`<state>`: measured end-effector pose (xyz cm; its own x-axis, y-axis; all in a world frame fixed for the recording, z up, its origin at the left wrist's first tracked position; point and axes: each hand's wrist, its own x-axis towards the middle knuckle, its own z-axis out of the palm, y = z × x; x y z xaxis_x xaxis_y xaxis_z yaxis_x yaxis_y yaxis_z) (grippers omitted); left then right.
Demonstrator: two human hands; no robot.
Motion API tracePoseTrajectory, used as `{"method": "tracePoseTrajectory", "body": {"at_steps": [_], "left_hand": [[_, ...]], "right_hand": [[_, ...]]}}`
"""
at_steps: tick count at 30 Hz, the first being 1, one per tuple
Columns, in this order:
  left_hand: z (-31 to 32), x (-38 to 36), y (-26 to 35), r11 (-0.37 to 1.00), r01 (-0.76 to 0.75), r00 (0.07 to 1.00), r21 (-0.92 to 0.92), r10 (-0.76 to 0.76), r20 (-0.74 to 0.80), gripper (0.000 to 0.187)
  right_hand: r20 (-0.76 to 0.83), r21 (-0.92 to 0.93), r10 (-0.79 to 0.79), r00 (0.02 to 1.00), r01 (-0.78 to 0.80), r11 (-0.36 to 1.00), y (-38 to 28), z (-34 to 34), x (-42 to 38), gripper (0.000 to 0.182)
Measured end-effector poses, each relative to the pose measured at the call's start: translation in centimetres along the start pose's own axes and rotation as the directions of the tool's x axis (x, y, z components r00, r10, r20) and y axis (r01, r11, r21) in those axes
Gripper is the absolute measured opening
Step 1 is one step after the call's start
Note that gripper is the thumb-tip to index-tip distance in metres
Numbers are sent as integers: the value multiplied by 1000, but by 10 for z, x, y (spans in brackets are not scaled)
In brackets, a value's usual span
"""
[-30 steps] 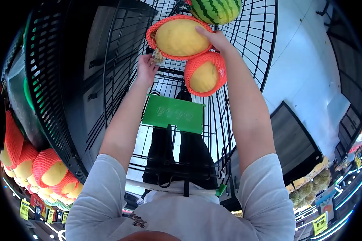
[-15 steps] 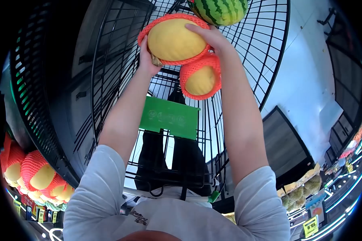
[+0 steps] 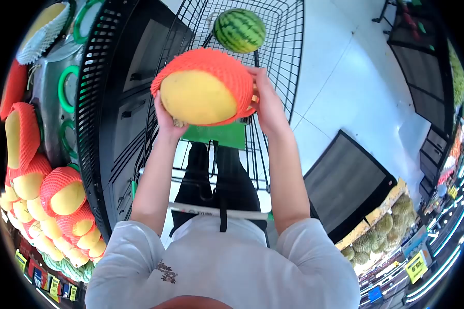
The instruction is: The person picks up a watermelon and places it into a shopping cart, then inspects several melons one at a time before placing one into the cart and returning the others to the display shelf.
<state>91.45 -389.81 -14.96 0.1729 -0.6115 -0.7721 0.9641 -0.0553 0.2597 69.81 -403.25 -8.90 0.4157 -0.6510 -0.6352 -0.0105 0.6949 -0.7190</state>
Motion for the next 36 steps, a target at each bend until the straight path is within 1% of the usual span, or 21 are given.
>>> {"method": "tracePoseTrajectory", "body": {"at_steps": [1,4,6,7,9,11,13,15,17,18,20,21,22,23,26,28,30,32,33,35,36], "left_hand": [[-2,-34,14,998,-55,980,-3,55,193,67],[7,-109,43,993,-89,982,74,75,173,66],[23,-146,70,930,-21,994,368,-19,105,63],[31,-166,82,933,-38,994,359,-3,113,63],[41,-215,102,835,7,987,550,-93,129,63],[50,-248,110,835,-9,992,550,-60,107,62],[55,-283,134,852,-81,965,517,-63,256,63],[58,-331,155,797,-125,957,591,-60,284,72],[53,-373,176,609,-158,954,777,-110,280,75],[41,-399,185,618,-250,913,745,-106,394,74],[27,-432,196,509,-318,881,800,-153,447,65],[32,-456,195,527,-429,839,734,-69,540,60],[29,-481,194,629,-486,734,607,-85,674,66],[3,-500,197,655,-478,714,585,-97,693,70],[-117,-563,230,653,-499,710,570,-69,701,71],[-178,-585,233,653,-520,702,551,-41,711,72],[-224,-609,230,805,-314,803,504,-58,593,70],[-280,-610,226,865,-278,827,418,-6,563,69],[-304,-608,225,910,-230,850,344,16,527,67],[-341,-614,225,937,-216,865,274,53,499,67],[-359,-617,225,953,-215,883,212,97,458,67]], "right_hand": [[13,87,-6,1000,5,996,-3,7,-29,64],[187,495,114,976,-194,847,3,50,-95,68],[376,666,146,915,-376,644,29,60,-120,62],[388,654,142,911,-380,654,36,71,-138,62],[433,751,-2,901,-360,553,53,95,-180,59],[537,765,-81,840,-444,466,63,104,-195,61],[544,761,-117,831,-430,486,68,129,-215,62],[529,749,-140,837,-384,540,70,153,-239,63],[481,731,-165,861,-291,617,73,176,-267,65],[435,719,-184,882,-217,660,80,192,-280,66],[378,684,-235,895,-99,723,78,230,-312,67],[475,728,-240,847,-224,647,53,257,-344,70],[511,716,-264,818,-234,658,45,274,-371,69],[541,722,-230,809,-306,620,56,292,-400,70],[576,664,-202,792,-308,682,138,358,-472,65],[604,643,-127,787,-387,661,182,357,-496,64],[616,632,-62,786,-446,634,203,365,-511,64],[741,493,-22,672,-521,697,214,380,-519,58],[735,493,-21,678,-512,704,220,387,-518,58],[642,444,179,746,-552,706,226,407,-518,62],[625,378,169,762,-485,788,223,420,-520,61]]}}
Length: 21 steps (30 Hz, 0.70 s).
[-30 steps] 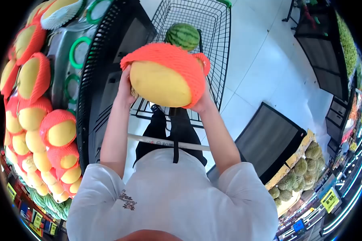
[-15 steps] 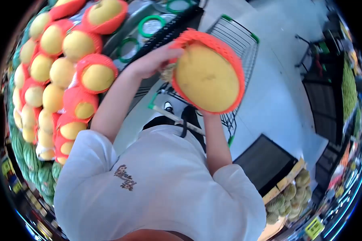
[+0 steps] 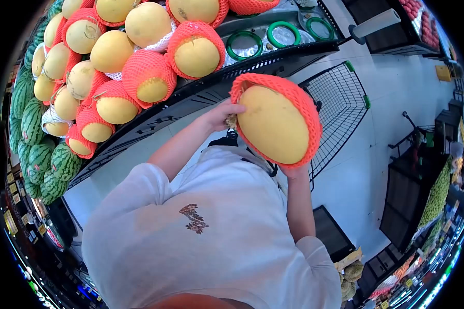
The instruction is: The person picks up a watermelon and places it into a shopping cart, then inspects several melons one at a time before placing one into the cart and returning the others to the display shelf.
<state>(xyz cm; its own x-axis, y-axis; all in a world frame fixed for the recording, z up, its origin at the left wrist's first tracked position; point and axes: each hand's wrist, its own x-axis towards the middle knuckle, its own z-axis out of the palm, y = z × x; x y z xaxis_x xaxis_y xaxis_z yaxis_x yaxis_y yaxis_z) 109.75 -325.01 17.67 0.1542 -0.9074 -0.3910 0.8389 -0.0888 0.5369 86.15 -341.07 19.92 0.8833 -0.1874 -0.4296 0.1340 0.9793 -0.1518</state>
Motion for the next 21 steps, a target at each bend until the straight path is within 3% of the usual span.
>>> {"method": "tracePoseTrajectory", "body": {"at_steps": [1,4,5,7,8,9,11,12,13,15,16,18,21], "left_hand": [[-15,-9,-6,1000,8,1000,-1,-8,13,67],[-59,-31,-23,971,-37,999,-238,41,15,67],[-71,-40,-28,947,-19,999,-321,31,33,68],[-85,-59,-31,922,-96,995,-376,103,-2,71],[-88,-70,-30,910,-106,994,-400,99,-39,69],[-87,-77,-27,898,-117,993,-423,95,-73,68],[-78,-88,-19,924,-177,983,-338,151,-99,66],[-73,-91,-12,940,-235,969,-247,207,-133,64],[-63,-96,-1,940,-232,970,-249,204,-134,64],[-31,-93,27,958,-226,929,177,267,-255,64],[-22,-87,33,930,-226,914,289,306,-267,71],[-17,-70,46,911,-251,911,328,337,-238,74],[5,-47,76,886,-286,910,365,370,-185,84]], "right_hand": [[-6,-2,-14,1000,14,1000,2,5,5,61],[-259,-412,-40,965,-73,908,-2,29,15,64],[-257,-420,-54,965,-61,905,-4,50,15,64],[-289,-767,-169,942,-122,630,-1,89,22,60],[-188,-796,-161,969,-55,603,-5,95,22,71],[-178,-802,-173,969,-41,596,-5,103,18,71],[-72,-801,11,997,-64,595,3,112,2,85],[-32,-840,-49,998,-1,542,21,112,6,94],[-122,-854,-125,985,-40,519,36,99,13,93],[-142,-796,-126,982,-38,604,42,39,37,91],[-145,-795,-126,981,-40,605,41,18,44,91],[-199,-492,-35,979,-69,868,33,-12,55,90],[-151,-397,-21,988,-41,917,6,-30,78,93]]}}
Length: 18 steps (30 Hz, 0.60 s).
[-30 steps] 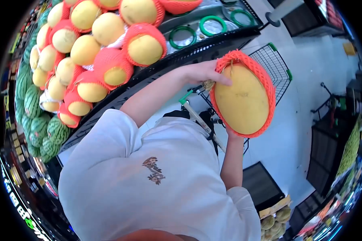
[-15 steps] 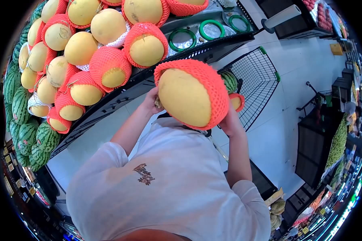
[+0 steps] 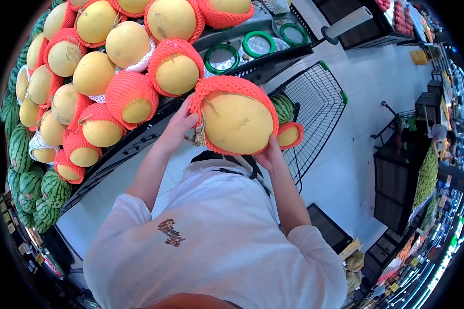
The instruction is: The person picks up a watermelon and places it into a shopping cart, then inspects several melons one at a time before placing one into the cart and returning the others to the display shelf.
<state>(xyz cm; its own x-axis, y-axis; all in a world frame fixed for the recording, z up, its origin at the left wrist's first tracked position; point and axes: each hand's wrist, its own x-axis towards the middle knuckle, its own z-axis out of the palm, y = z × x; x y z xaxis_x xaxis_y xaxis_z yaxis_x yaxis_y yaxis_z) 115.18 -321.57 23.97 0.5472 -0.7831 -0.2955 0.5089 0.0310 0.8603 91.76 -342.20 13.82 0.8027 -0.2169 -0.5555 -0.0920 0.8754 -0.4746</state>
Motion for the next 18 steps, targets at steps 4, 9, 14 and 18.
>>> {"method": "tracePoseTrajectory", "body": {"at_steps": [4,9,14,18], "left_hand": [[23,27,37,952,-144,989,269,126,83,107],[90,73,24,977,-174,979,-126,185,87,144],[97,85,-21,949,-223,972,-223,234,24,168],[43,88,-34,935,-124,992,334,112,54,151]], "right_hand": [[285,197,-59,957,2,980,-34,1,23,109],[423,331,-142,895,-6,944,-93,1,54,114],[485,408,-123,866,-99,908,-99,-4,87,117],[415,411,-132,900,-56,910,-81,27,117,120]]}}
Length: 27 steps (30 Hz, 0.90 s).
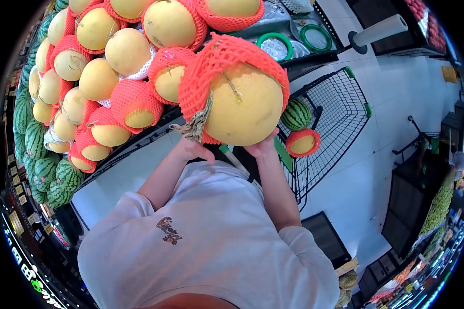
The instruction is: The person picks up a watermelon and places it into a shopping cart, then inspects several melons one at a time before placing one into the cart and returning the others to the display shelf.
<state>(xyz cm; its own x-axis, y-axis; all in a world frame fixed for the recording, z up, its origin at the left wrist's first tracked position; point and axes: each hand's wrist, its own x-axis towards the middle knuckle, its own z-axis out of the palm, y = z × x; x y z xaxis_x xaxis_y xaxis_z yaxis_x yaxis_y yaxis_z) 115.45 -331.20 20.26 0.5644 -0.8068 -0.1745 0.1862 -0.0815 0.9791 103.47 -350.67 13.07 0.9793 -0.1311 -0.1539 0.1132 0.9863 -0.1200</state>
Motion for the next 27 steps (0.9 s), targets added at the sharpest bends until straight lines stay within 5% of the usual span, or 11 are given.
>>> {"method": "tracePoseTrajectory", "body": {"at_steps": [1,3,5,7,8,9,11,12,16,22,27], "left_hand": [[-12,-8,-31,973,-212,977,96,209,37,135],[-20,-21,-19,998,-4,999,57,1,46,124],[-30,-21,-6,994,55,998,96,-55,-6,120],[-51,2,4,899,-206,979,386,187,86,124],[-61,13,9,731,-345,938,589,257,232,129],[-58,22,18,739,-345,938,579,255,234,129],[-47,38,36,968,-63,987,-241,25,-157,140],[-53,47,35,966,-63,988,-252,25,-152,140],[-67,76,14,976,-209,960,66,217,-175,133],[-71,114,34,763,-160,972,626,234,-36,114],[-70,103,13,930,-89,984,358,137,-113,113]], "right_hand": [[3,-65,8,1000,-8,998,10,-3,-4,120],[51,-153,60,997,-51,987,24,-22,-21,116],[-510,-467,-136,849,-141,873,8,46,-10,112],[-127,-949,-71,989,-100,300,-62,57,9,121],[-33,-929,-184,982,38,368,-75,71,18,95],[146,-879,-51,988,153,451,-80,103,36,129],[-77,-968,142,987,-108,227,-102,101,67,131],[-317,-947,275,908,-317,-44,-113,101,81,132],[-114,-904,160,981,-169,393,-95,42,111,126],[-27,-937,163,986,-81,340,-117,14,134,103],[-34,-977,229,973,-81,199,-113,25,132,129]]}}
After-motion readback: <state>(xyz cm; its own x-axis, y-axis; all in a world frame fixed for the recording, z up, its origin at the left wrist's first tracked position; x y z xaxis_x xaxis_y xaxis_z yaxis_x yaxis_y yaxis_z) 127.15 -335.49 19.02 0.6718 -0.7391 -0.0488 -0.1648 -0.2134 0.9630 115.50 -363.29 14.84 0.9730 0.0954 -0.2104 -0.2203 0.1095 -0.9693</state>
